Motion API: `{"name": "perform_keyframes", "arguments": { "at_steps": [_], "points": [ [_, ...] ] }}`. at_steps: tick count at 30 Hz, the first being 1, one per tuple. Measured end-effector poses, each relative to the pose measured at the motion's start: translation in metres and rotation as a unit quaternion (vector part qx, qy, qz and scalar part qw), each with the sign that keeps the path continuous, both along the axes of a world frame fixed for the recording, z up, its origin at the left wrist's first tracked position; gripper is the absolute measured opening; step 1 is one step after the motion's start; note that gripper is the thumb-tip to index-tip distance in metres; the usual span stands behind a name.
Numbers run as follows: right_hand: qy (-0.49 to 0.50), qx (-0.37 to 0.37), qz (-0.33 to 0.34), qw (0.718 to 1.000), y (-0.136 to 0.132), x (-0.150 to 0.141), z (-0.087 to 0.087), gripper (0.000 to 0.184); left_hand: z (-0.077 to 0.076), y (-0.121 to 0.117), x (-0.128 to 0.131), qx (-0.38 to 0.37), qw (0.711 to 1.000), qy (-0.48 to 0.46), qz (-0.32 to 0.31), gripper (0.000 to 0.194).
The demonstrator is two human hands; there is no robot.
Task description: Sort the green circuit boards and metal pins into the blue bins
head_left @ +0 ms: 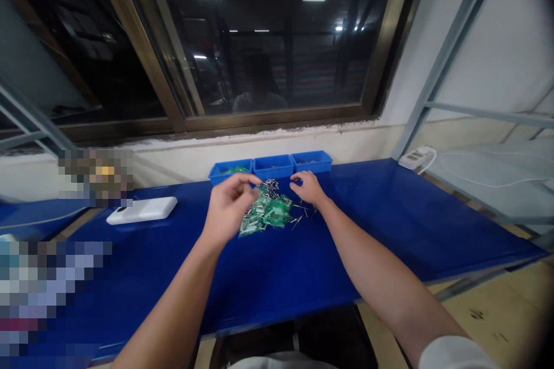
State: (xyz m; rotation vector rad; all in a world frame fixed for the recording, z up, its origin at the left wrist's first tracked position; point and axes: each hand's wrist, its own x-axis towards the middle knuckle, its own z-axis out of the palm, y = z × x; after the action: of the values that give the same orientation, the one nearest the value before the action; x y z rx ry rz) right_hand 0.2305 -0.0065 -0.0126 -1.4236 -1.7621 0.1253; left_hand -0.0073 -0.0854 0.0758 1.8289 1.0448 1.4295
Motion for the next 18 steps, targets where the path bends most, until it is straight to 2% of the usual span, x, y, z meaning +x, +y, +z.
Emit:
{"name": "perform_keyframes", "arguments": {
  "at_steps": [3,5,6,9,11,15,18],
  "points": [
    [-0.052,-0.018,0.045,0.997,-0.005,-0.012,0.004,0.023,-0.014,0.054,-0.006,-0.048,0.993,0.072,0.083,0.018],
    [-0.076,-0.029,0.069,0.994,-0.008,-0.019,0.004,0.028,-0.033,0.079,-0.009,-0.053,0.980,0.144,0.128,0.021],
    [-0.086,-0.033,0.076,0.993,-0.009,-0.022,0.003,0.030,-0.043,0.086,-0.010,-0.042,0.973,0.189,0.127,0.024],
    [-0.106,-0.045,0.083,0.990,-0.010,-0.028,0.001,0.030,-0.069,0.088,-0.009,-0.001,0.950,0.298,0.098,0.040],
    [-0.111,-0.056,0.083,0.989,-0.010,-0.030,0.000,0.026,-0.078,0.084,-0.006,-0.001,0.936,0.347,0.067,0.049],
    [-0.121,-0.061,0.094,0.986,-0.011,-0.034,0.000,0.021,-0.084,0.081,-0.003,-0.016,0.912,0.407,0.039,0.061],
    [-0.121,-0.057,0.095,0.986,-0.012,-0.037,0.000,0.021,-0.086,0.084,-0.003,-0.016,0.915,0.400,0.044,0.061]
  ]
}}
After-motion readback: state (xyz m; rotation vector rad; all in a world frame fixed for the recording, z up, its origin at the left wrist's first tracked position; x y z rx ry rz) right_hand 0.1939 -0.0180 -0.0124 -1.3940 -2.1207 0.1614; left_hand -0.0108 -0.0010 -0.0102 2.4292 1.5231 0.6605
